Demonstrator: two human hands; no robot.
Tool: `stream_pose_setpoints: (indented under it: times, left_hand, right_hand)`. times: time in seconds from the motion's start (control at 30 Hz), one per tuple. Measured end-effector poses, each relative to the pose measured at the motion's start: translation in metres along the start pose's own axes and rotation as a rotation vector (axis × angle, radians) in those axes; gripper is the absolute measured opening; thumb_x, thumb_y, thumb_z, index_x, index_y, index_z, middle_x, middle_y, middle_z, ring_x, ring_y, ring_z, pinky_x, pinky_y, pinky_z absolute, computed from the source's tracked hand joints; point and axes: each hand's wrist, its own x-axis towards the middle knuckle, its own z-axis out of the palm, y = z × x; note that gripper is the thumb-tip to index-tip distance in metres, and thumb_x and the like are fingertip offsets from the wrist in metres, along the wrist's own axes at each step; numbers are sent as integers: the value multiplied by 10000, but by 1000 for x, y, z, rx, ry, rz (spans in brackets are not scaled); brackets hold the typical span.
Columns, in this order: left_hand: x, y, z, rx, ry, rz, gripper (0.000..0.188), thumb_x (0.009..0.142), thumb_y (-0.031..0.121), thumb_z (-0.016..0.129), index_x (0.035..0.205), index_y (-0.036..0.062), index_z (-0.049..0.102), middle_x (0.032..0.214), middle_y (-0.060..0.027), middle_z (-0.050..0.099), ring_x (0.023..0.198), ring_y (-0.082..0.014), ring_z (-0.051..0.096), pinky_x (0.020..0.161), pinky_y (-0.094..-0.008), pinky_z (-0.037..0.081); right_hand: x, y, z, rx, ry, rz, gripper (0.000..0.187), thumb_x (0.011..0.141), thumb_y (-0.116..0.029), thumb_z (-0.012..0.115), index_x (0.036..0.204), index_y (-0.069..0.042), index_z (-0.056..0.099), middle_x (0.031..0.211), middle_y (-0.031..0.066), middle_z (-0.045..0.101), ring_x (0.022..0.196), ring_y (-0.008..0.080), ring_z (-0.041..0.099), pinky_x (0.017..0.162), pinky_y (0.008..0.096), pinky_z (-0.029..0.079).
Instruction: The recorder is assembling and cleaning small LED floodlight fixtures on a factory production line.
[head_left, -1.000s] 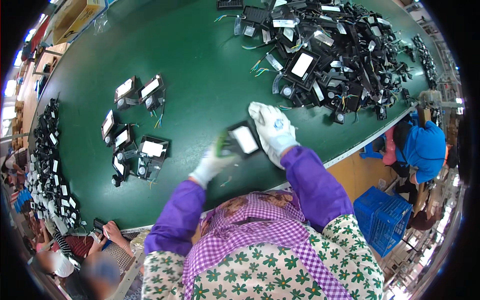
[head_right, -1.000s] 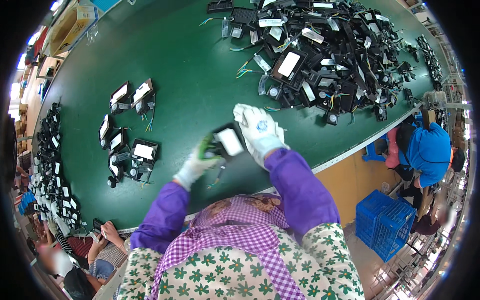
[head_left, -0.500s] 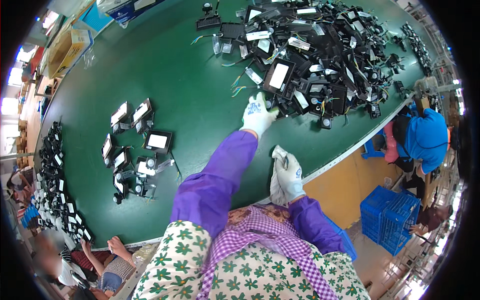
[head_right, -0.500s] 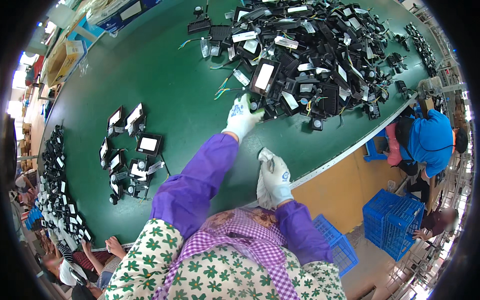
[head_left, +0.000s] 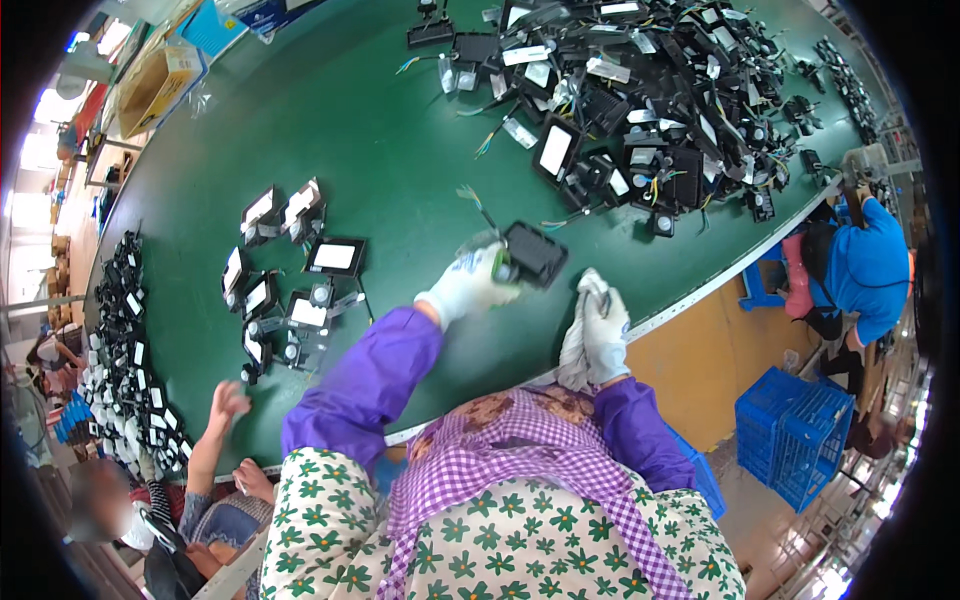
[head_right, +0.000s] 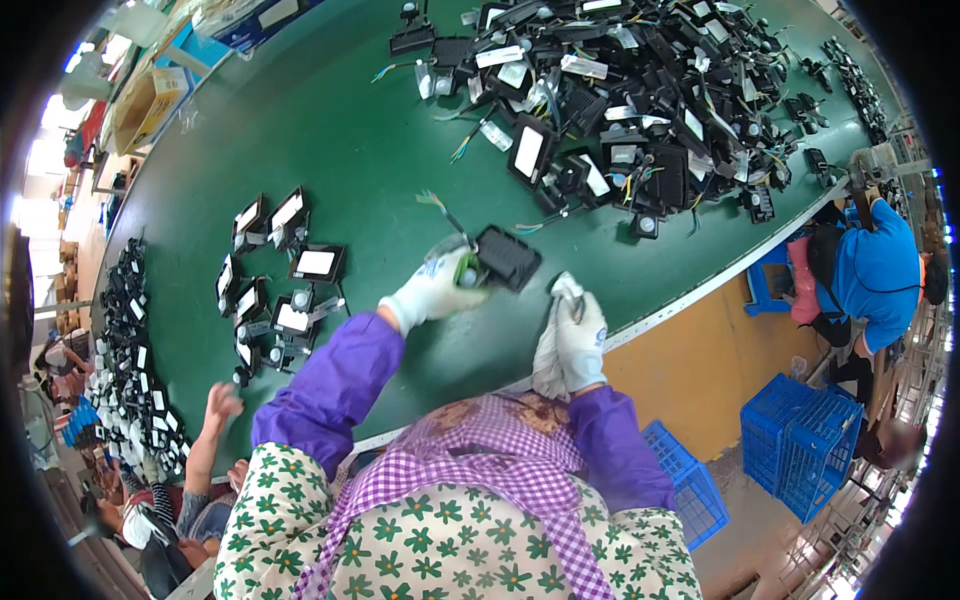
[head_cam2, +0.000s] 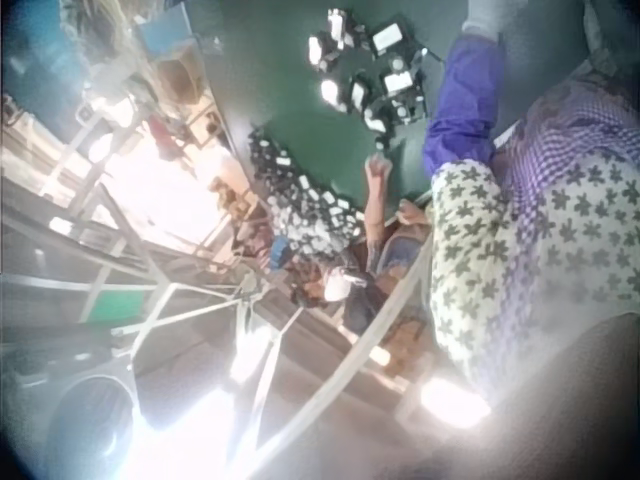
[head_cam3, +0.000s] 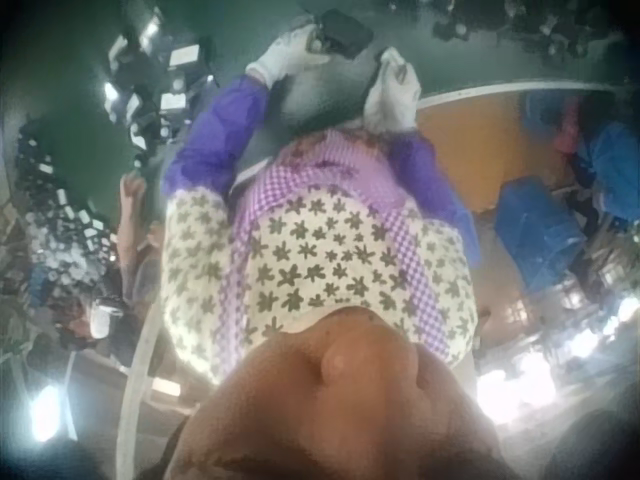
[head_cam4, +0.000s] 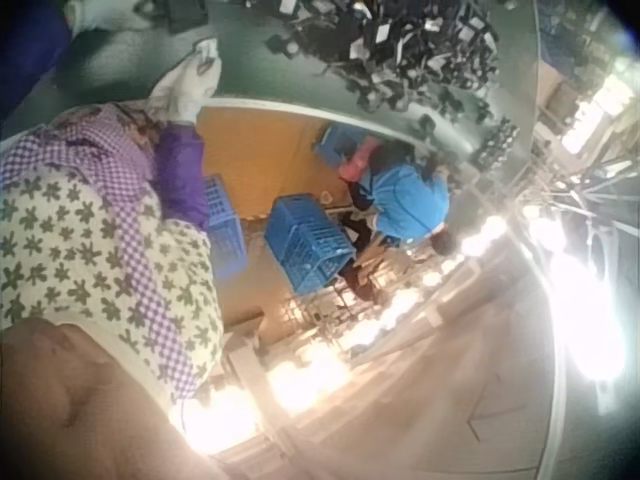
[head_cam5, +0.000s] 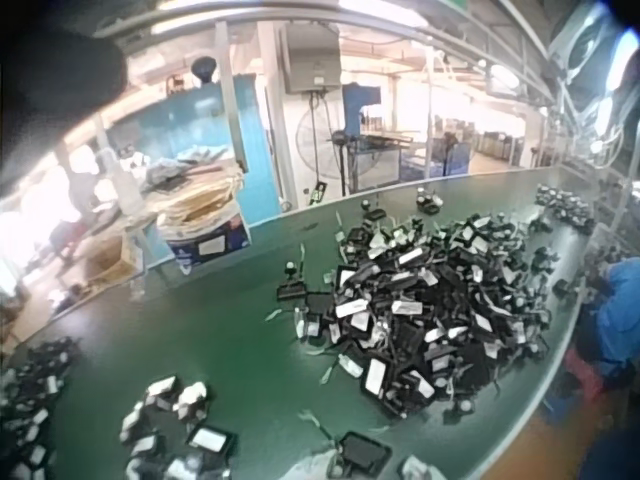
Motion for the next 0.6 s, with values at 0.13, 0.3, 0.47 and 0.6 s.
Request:
stream_pose_setpoints:
  times: [0.13,0.3,0.47,0.6]
  left_hand:
    - [-71,-11,13,170,-218,-48,674,781,374,734,1303,18,501,1230,-232,595,1121,-373,601,956,-426,486]
    - [-100,-15,45,462,-95,6,548,844,325,658,1306,61,525,1253,-232,555,1104,-394,580,924,-465,492]
    - [-112,-21,66,526,103,103,496,852,294,660,1306,127,548,1292,-196,541,1124,-375,563,932,-469,473]
    - [-149,-61,69,574,288,211,528,857,299,668,1354,171,545,1332,-144,533,1172,-346,546,931,-480,462]
  right_hand:
    - [-1,-36,-2,-150,3,-252,208,901,-173,656,1025,-8,631,942,193,668,876,380,652,777,401,509]
    - [-1,-53,49,-638,-429,-486,255,929,-308,556,1009,-72,614,1017,155,649,980,355,613,861,464,491]
    - [-16,-25,71,-791,-292,-752,240,838,-255,629,1026,-109,597,1066,104,619,1008,310,585,827,436,480]
    - [-4,-19,76,-825,-300,-712,240,815,-255,641,1005,-117,592,1059,110,611,984,312,579,810,454,479]
